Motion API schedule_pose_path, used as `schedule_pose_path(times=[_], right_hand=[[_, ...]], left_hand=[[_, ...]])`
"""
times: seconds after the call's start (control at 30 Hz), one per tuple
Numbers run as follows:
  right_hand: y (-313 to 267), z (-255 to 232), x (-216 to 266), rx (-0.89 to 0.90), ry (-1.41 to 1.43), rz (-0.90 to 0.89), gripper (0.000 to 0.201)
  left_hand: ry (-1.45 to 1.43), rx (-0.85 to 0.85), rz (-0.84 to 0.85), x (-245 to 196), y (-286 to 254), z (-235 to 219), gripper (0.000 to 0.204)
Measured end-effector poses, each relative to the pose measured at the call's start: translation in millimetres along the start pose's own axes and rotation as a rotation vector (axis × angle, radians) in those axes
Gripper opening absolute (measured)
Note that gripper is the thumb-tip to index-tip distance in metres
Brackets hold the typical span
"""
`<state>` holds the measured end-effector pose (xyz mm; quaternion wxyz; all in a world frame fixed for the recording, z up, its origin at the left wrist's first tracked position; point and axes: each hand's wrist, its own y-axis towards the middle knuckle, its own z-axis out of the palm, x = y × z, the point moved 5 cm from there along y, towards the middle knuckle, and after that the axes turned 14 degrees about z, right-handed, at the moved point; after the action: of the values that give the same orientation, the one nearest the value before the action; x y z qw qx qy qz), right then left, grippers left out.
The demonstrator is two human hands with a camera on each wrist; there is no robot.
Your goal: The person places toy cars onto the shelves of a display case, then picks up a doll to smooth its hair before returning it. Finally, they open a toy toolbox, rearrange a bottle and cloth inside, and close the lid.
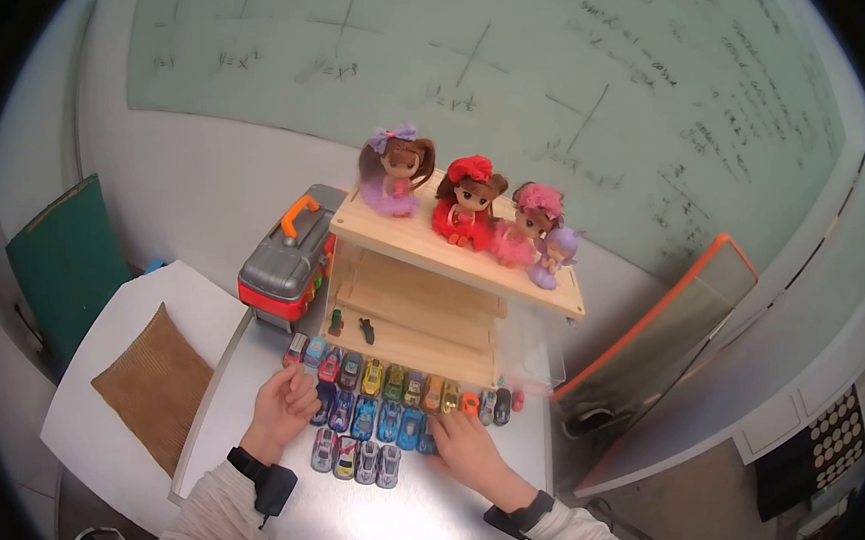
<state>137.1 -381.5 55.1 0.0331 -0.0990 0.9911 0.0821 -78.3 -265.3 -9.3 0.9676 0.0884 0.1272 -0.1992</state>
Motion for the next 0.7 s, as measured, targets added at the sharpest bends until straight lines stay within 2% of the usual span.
schedule_pose_path(times=[0.17, 0.27, 0.4, 0.53, 0.6, 0.7], right_hand=[[5.3, 0.9, -1.0, -0.035, -0.124, -0.069, 0.054], [7.4, -5.5, -3.1, -0.067, -0.041, -0.057, 0.049], [18.5, -32.7, -8.4, -0.207, -0.062, -0.033, 0.037], [62.0, -70.5, -20.6, -0.447, -0.108, -0.007, 0.027], [93.3, -66.6, -34.1, -0.454, -0.225, 0.028, 0.025], [149.5, -57.7, -58.7, -0.537, -0.257, 0.057, 0.026]], left_hand=[[-0.002, -0.005, 0.001, -1.0, -0.2, 0.0, 0.030], [-0.007, -0.016, 0.013, -2.2, 0.1, -0.7, 0.029], [0.045, -0.031, 0.008, -1.1, -0.3, -2.1, 0.029], [0.066, -0.047, 0.015, -0.2, -0.5, -0.7, 0.030], [0.060, -0.054, 0.013, -1.4, -0.1, 0.1, 0.031], [-0.017, -0.002, -0.006, 0.0, 1.1, -4.9, 0.027]])
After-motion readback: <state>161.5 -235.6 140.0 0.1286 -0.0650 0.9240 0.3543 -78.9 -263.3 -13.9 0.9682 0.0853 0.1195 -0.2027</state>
